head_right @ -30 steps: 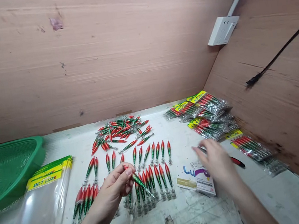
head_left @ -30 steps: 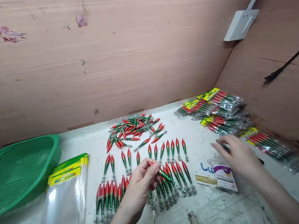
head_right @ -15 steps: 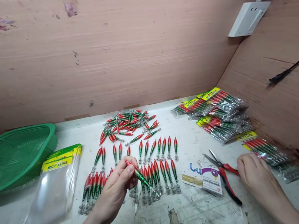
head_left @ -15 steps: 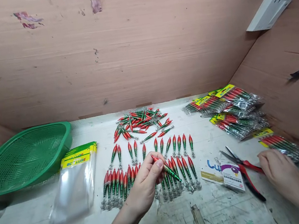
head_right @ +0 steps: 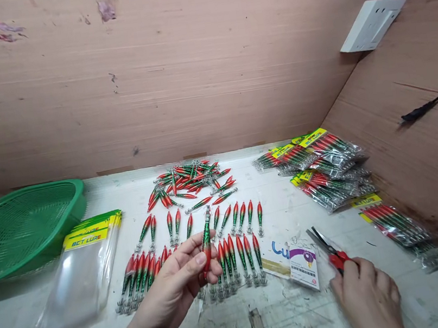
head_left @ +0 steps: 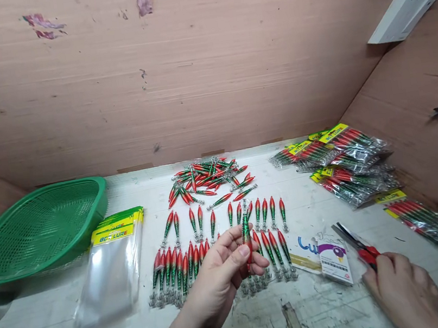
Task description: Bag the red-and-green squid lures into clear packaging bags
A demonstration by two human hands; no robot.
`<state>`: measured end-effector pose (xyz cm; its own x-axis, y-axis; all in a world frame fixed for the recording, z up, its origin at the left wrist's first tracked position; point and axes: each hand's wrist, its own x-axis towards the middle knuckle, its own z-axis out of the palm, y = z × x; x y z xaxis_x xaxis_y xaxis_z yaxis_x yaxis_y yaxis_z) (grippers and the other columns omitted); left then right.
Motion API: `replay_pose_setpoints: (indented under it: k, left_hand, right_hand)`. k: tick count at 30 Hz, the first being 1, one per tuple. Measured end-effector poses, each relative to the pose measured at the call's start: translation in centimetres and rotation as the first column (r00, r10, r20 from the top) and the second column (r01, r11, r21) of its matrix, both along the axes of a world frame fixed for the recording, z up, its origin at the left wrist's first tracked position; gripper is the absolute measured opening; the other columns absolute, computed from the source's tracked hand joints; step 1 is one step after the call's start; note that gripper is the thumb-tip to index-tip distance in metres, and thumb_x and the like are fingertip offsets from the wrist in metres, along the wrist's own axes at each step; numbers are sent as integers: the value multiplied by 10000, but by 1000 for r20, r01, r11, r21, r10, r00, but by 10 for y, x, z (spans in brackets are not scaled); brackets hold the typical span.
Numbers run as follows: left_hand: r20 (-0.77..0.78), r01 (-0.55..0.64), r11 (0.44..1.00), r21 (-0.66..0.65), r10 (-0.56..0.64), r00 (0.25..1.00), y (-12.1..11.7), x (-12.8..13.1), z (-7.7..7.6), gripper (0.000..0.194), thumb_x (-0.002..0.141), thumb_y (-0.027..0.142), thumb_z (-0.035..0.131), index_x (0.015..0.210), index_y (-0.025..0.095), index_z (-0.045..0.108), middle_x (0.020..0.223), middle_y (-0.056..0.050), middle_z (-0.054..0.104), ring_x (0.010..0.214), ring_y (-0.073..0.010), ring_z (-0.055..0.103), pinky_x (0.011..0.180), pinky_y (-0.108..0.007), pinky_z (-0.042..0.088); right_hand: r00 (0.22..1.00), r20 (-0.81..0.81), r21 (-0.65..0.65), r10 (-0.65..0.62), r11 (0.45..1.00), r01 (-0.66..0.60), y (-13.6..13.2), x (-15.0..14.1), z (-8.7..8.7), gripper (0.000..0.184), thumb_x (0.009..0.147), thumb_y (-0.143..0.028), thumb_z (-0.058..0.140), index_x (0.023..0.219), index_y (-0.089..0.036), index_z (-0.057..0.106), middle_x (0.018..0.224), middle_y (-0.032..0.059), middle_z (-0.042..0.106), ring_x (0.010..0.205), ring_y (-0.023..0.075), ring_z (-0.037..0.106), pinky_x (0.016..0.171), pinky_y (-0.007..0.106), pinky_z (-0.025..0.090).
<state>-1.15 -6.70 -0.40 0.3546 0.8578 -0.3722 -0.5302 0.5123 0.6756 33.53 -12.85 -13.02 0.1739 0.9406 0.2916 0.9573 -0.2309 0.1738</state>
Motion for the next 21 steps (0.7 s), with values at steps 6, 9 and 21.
replay_pose_setpoints:
  k: [6, 9, 21]
  left_hand:
    - [-32, -21, 999, 39, 22, 999, -12, 3, -4, 451, 689, 285, 796, 1008, 183, 493, 818, -61, 713, 775, -188, 698, 784, -333, 517]
    - [-78, -11, 999, 53, 15, 997, -14, 4, -5, 418, 709, 277, 783, 986, 185, 482, 809, -63, 706, 779, -181, 698, 786, -330, 527]
    - [-92, -46, 993, 111, 56, 994, -17, 7, -3, 438, 703, 244, 782, 1091, 201, 582, 912, -41, 595, 902, -188, 640, 764, -313, 557]
  right_hand:
    - [829, -501, 215, 250, 963, -161, 7, -56, 70, 222, 852, -445, 441, 874, -240, 523, 881, 99, 587, 780, 254, 609, 629, 337, 497]
    - [603, -628, 308, 493, 868, -390, 7, -112, 101, 105, 859, -346, 541, 834, -245, 550, 897, 65, 588, 779, 196, 613, 632, 255, 499]
    - [356, -763, 399, 539, 827, -397, 13, -178, 102, 38, 875, -234, 543, 854, -217, 569, 887, 62, 550, 791, 172, 580, 692, 252, 488]
